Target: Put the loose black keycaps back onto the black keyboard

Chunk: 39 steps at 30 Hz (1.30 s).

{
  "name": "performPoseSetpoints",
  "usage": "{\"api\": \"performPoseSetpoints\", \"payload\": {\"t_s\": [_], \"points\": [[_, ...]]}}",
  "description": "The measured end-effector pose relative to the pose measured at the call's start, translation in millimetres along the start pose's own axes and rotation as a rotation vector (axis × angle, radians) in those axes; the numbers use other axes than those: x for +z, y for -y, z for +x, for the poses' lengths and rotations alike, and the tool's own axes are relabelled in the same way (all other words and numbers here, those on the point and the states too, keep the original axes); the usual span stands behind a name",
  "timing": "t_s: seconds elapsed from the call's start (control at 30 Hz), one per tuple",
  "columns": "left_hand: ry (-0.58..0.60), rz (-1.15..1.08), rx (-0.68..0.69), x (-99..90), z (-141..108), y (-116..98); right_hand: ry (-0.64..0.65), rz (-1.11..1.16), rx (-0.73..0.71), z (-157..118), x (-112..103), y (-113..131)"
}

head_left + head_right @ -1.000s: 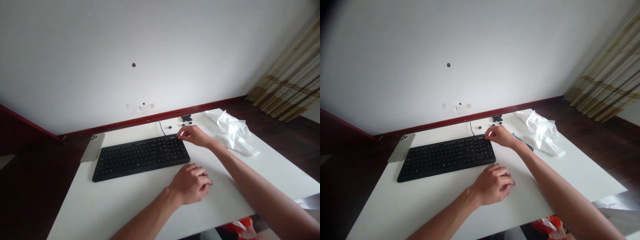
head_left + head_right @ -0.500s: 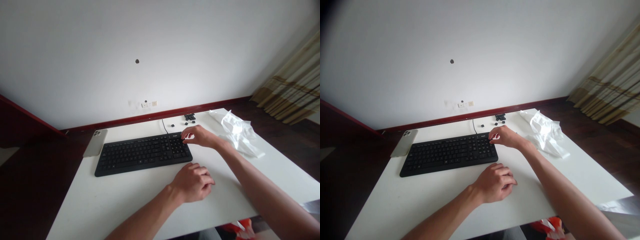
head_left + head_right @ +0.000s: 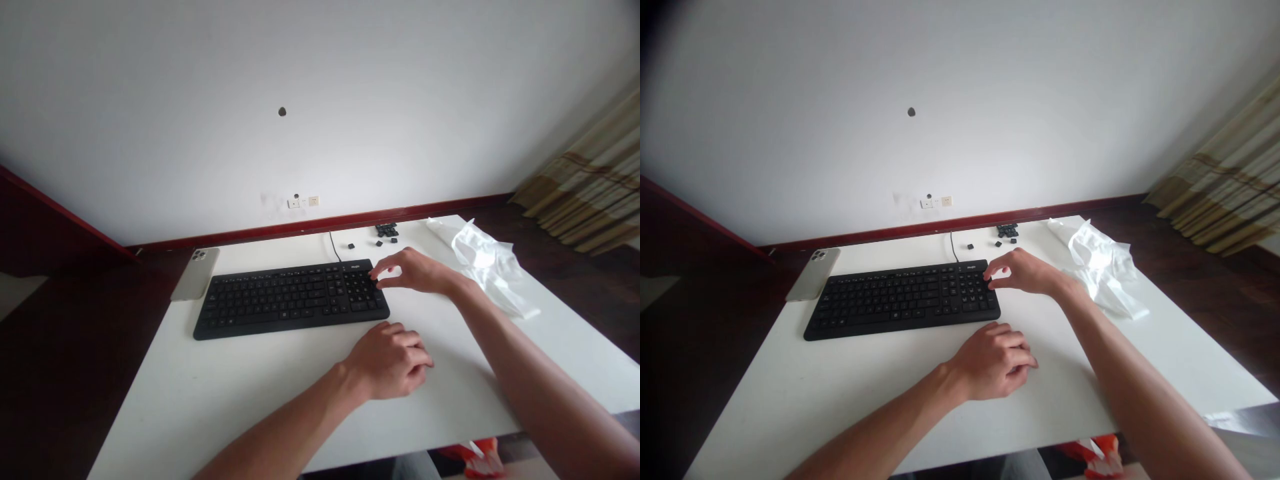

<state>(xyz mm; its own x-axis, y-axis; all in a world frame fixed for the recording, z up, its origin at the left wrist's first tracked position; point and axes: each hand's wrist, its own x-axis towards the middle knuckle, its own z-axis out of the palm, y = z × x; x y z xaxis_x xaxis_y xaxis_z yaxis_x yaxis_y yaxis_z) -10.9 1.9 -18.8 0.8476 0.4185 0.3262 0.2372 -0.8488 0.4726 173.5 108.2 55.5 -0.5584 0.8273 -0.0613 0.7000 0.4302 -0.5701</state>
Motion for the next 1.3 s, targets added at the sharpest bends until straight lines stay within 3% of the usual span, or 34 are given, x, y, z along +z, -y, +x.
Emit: {"api": "performPoseSetpoints", "payload": {"t_s": [0.6,0.93,1.07,1.3], "points": [[0.0,0.023,0.023,-3.4,0,0,-0.053,-0.157,0.085,2,18,10],[0.02,0.022,0.001,-2.0,0,0,-0.096,-0.132,0.157,9,20,13],[0.01,-0.001,-0.008,-0.7,1,0,-0.034,-0.065,0.27,12,19,6],[0.0,-0.033,-0.03,2.7,0,2,0.227,0.235,0.544,33,7,-6]]}}
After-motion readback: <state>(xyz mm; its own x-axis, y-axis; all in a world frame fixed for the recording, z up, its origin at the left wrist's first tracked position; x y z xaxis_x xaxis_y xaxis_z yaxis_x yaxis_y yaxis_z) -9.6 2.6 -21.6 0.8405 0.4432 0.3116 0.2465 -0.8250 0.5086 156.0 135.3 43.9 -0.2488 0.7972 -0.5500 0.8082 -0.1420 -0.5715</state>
